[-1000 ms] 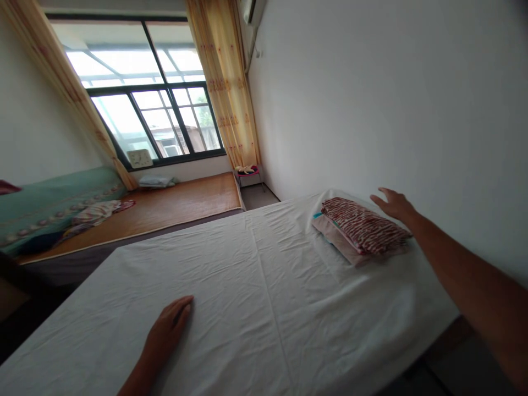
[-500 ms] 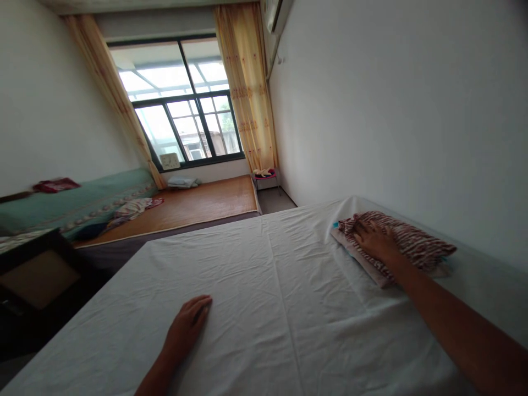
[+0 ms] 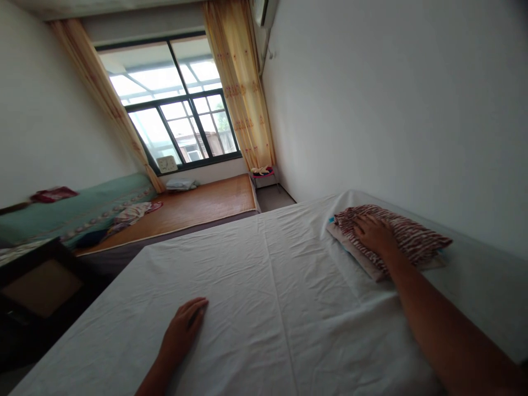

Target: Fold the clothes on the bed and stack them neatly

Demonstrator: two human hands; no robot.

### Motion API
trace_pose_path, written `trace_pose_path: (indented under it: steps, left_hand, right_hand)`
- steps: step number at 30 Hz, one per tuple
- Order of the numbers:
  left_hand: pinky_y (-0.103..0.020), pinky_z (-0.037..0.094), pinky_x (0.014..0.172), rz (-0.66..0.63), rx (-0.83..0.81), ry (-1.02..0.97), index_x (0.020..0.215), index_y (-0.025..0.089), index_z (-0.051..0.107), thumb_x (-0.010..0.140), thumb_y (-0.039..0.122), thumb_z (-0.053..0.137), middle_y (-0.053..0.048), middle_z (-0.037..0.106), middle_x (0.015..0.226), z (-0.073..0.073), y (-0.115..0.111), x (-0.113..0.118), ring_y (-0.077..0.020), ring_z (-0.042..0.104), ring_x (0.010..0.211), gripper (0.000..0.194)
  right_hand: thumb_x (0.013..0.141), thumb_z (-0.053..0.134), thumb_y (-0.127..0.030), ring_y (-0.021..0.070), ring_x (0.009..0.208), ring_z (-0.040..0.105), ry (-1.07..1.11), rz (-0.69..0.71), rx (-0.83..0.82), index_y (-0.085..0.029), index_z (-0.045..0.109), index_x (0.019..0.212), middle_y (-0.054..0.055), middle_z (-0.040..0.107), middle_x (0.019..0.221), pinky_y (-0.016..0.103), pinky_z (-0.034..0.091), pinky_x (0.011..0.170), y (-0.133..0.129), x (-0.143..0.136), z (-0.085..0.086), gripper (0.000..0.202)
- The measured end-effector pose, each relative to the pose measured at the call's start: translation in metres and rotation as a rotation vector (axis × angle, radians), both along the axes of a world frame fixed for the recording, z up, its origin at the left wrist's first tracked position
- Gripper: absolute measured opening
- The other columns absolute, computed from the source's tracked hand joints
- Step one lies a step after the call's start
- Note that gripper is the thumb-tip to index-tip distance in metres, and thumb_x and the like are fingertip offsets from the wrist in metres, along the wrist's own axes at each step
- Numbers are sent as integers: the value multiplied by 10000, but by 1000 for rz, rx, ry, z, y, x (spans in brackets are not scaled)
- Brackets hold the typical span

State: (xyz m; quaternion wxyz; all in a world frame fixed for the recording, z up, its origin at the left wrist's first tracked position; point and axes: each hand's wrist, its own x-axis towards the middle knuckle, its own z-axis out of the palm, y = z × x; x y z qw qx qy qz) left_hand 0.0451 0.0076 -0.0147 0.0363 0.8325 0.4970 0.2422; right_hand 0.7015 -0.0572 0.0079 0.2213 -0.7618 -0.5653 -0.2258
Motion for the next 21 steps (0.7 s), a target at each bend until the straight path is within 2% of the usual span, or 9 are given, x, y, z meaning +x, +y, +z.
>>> trace_pose_path:
  steps: [2,4,6,8,9,11,13,17,21]
  left_hand:
    - [-418,511,983,-3,8,5,1074,258,715,872,424,474,-41,691,1152,-1,2,-1,-229,625,1091,355]
    - [-419,514,978,-5,15,7,1067,256,717,868,432,476,-42,694,1146,-3,5,-2,-231,629,1086,359]
    - [-419,515,977,-6,22,8,1063,256,718,865,435,476,-41,696,1143,-3,6,-3,-232,630,1084,360]
    - [-421,517,974,-8,32,12,1054,259,720,862,436,476,-38,700,1134,-4,8,-4,-234,635,1076,357]
    - [-423,518,972,-8,38,13,1051,261,720,861,436,474,-37,702,1130,-4,8,-5,-234,637,1072,356]
    - [-425,521,968,-7,49,18,1047,265,720,859,438,475,-35,702,1128,-5,9,-6,-235,640,1067,355]
    - [-423,521,968,-7,59,26,1049,267,717,858,438,478,-33,700,1131,-6,11,-6,-234,640,1070,351]
    - [-417,531,954,-3,77,45,1046,270,715,859,433,479,-31,703,1120,-7,13,-6,-233,644,1064,342]
    - [-410,530,955,-6,85,42,1037,264,714,858,433,477,-32,703,1120,-8,11,-6,-230,644,1063,342]
  right_hand:
    - [903,354,-308,254,1195,525,87,96,119,-177,602,1223,112,619,1267,456,367,1046,-8,9,8,426]
    - [893,342,-276,251,1159,552,184,66,316,-151,587,1237,130,629,1235,426,397,1029,-23,22,18,441]
    - [887,336,-252,282,1171,536,253,-112,516,-144,589,1245,164,629,1212,443,373,1044,-42,39,24,451]
    - [887,350,-266,340,1220,483,336,-337,591,-146,592,1260,216,616,1206,501,348,1034,-60,57,25,461]
    - [885,372,-294,379,1238,457,415,-439,556,-145,593,1270,248,601,1212,549,341,1008,-67,66,22,469]
    - [863,441,-388,462,1231,438,654,-580,362,-124,611,1262,314,573,1212,649,325,931,-75,83,14,508]
    - [827,493,-486,500,1182,473,875,-610,153,-90,663,1185,362,566,1181,686,312,891,-75,96,5,561]
    - [793,522,-586,440,1134,549,934,-533,66,-80,726,1017,346,615,1101,577,361,951,-68,113,-7,590]
    - [809,487,-636,401,1052,611,943,-520,1,-28,725,953,339,651,1008,495,439,924,-68,118,-6,669]
